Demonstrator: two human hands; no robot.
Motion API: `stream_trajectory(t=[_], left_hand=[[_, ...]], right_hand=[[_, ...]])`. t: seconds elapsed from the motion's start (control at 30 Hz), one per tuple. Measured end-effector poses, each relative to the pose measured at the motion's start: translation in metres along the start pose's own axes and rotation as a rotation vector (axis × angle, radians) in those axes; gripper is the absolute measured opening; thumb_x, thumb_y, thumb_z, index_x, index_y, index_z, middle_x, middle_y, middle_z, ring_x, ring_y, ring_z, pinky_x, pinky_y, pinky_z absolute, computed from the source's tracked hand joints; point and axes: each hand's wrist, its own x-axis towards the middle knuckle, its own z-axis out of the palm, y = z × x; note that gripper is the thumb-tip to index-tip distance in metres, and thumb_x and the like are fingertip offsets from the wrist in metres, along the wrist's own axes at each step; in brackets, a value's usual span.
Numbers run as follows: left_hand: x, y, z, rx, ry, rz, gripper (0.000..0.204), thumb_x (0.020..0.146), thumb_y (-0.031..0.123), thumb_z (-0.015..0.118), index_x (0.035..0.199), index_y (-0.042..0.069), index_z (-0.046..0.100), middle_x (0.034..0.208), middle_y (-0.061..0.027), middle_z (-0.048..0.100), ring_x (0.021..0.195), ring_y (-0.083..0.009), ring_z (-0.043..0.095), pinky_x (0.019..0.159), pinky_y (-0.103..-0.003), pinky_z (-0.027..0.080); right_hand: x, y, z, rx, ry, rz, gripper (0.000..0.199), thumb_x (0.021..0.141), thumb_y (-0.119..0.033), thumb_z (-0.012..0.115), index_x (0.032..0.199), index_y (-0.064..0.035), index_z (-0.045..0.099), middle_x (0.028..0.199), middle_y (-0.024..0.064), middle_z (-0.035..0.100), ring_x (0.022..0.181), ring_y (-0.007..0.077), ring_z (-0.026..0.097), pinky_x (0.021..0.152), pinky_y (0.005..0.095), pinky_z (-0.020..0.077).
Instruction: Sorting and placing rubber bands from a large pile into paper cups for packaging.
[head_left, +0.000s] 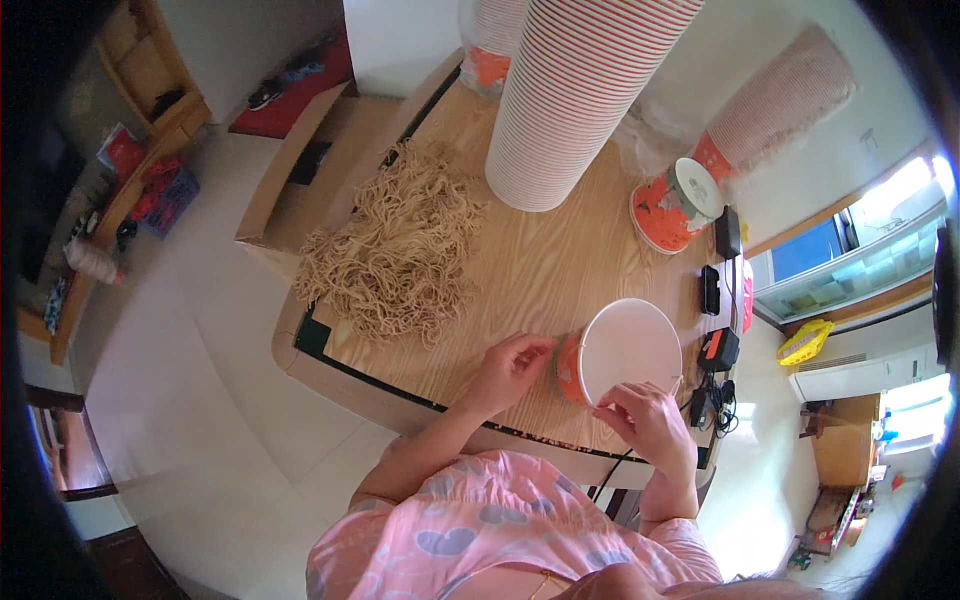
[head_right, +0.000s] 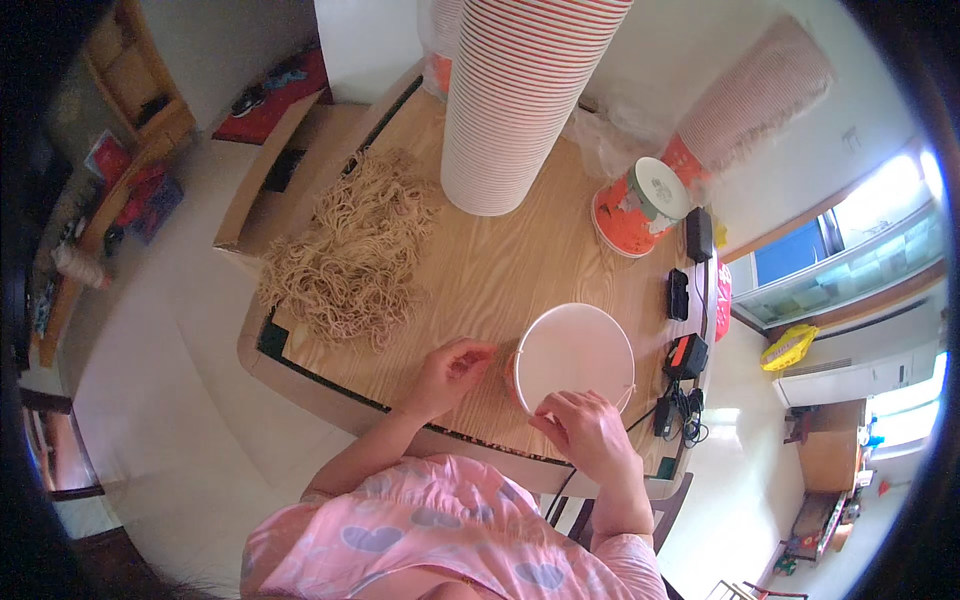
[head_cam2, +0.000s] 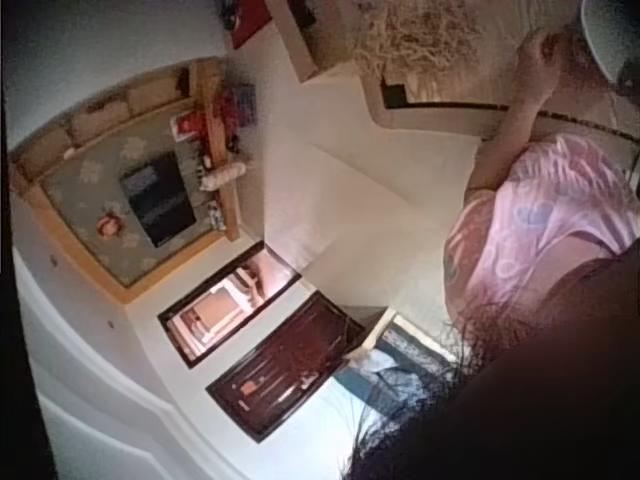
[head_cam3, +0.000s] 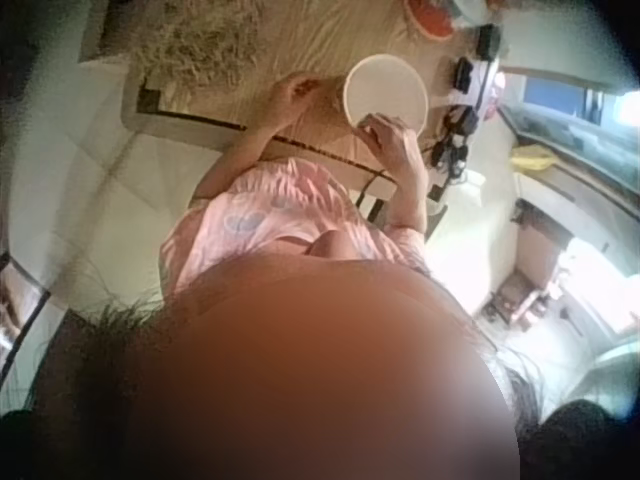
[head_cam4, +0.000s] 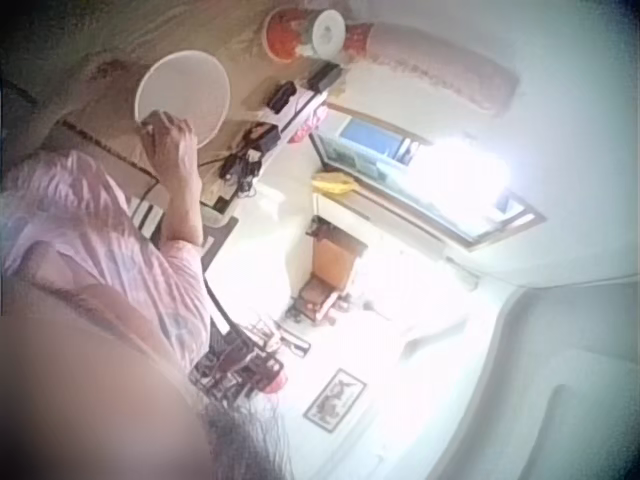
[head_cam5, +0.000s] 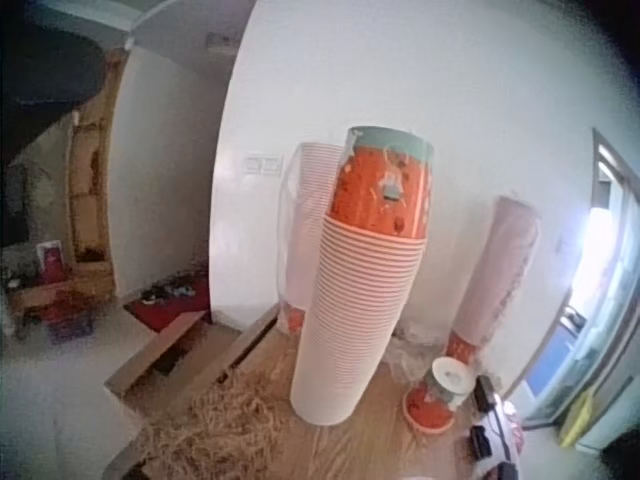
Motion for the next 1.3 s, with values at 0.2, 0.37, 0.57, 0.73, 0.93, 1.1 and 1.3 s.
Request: stream_trajectory(t=[0.2, 0.37, 0.57, 0.73, 0.93, 1.1, 1.3], left_hand=[[-0.004, 0.002, 0.0, -0.025, -0.042, -0.015, 0.023, 0.086, 0.0, 0.06, 0.109, 0.004, 0.062, 0.098, -0.0044, 0.062, 0.084, -0.011, 0.061, 0.07, -0.023, 0.051], [-0.001, 0.032, 0.007, -0.058, -0.042, 0.193, 0.033, 0.081, -0.003, 0.063, 0.113, 0.006, 0.06, 0.096, -0.0043, 0.058, 0.078, -0.0117, 0.061, 0.067, -0.023, 0.051], [0.004, 0.035, 0.011, -0.018, -0.017, 0.316, 0.026, 0.081, -0.005, 0.063, 0.105, 0.004, 0.063, 0.094, -0.0051, 0.057, 0.079, -0.0117, 0.061, 0.066, -0.024, 0.052], [0.007, 0.025, 0.014, -0.095, 0.005, 0.21, 0.012, 0.083, -0.003, 0.063, 0.094, 0.002, 0.064, 0.091, -0.0045, 0.058, 0.079, -0.0107, 0.06, 0.067, -0.022, 0.051], [0.007, 0.011, 0.015, -0.323, -0.052, 0.011, 0.005, 0.085, 0.002, 0.064, 0.09, 0.0, 0.063, 0.091, -0.0038, 0.058, 0.08, -0.0087, 0.059, 0.068, -0.022, 0.051], [0.011, 0.017, 0.013, -0.425, -0.094, 0.009, 0.004, 0.086, 0.001, 0.063, 0.089, -0.001, 0.062, 0.094, -0.0045, 0.058, 0.079, -0.0097, 0.059, 0.067, -0.022, 0.051], [0.01, 0.024, 0.011, -0.582, -0.091, -0.189, 0.005, 0.087, 0.002, 0.061, 0.092, 0.0, 0.062, 0.087, -0.0047, 0.064, 0.078, -0.0112, 0.061, 0.067, -0.022, 0.051]], right_hand=[[-0.012, -0.023, 0.001, 0.411, 0.338, 0.181, 0.008, 0.077, 0.0, 0.067, 0.084, -0.0017, 0.062, 0.072, 0.0083, 0.062, 0.07, 0.019, 0.065, 0.061, 0.0278, 0.0482], [-0.015, -0.035, 0.015, 0.741, 0.53, 0.166, 0.015, 0.078, 0.006, 0.063, 0.091, 0.0001, 0.06, 0.08, 0.0099, 0.064, 0.072, 0.0165, 0.063, 0.066, 0.0266, 0.0487], [0.01, -0.052, 0.027, 0.656, 0.376, -0.084, 0.022, 0.074, 0.006, 0.068, 0.094, -0.0009, 0.061, 0.082, 0.0064, 0.059, 0.067, 0.0102, 0.052, 0.06, 0.0225, 0.0421], [0.018, -0.047, 0.027, 0.45, 0.519, 0.147, 0.019, 0.076, 0.0, 0.069, 0.093, -0.0055, 0.064, 0.072, 0.0034, 0.048, 0.059, 0.0127, 0.044, 0.052, 0.0264, 0.0372], [0.029, -0.016, 0.024, 0.39, 0.597, 0.263, 0.007, 0.078, -0.007, 0.07, 0.084, -0.0046, 0.066, 0.071, 0.009, 0.059, 0.059, 0.0194, 0.052, 0.054, 0.0297, 0.0429], [0.031, -0.007, 0.028, 0.392, 0.556, 0.242, 0.009, 0.079, -0.007, 0.07, 0.086, -0.0035, 0.066, 0.074, 0.0086, 0.061, 0.061, 0.0179, 0.055, 0.054, 0.0294, 0.0431], [0.03, 0.0, 0.034, 0.556, 0.565, 0.218, 0.008, 0.082, -0.006, 0.067, 0.087, 0.0001, 0.065, 0.075, 0.0098, 0.062, 0.064, 0.016, 0.057, 0.057, 0.0271, 0.045]])
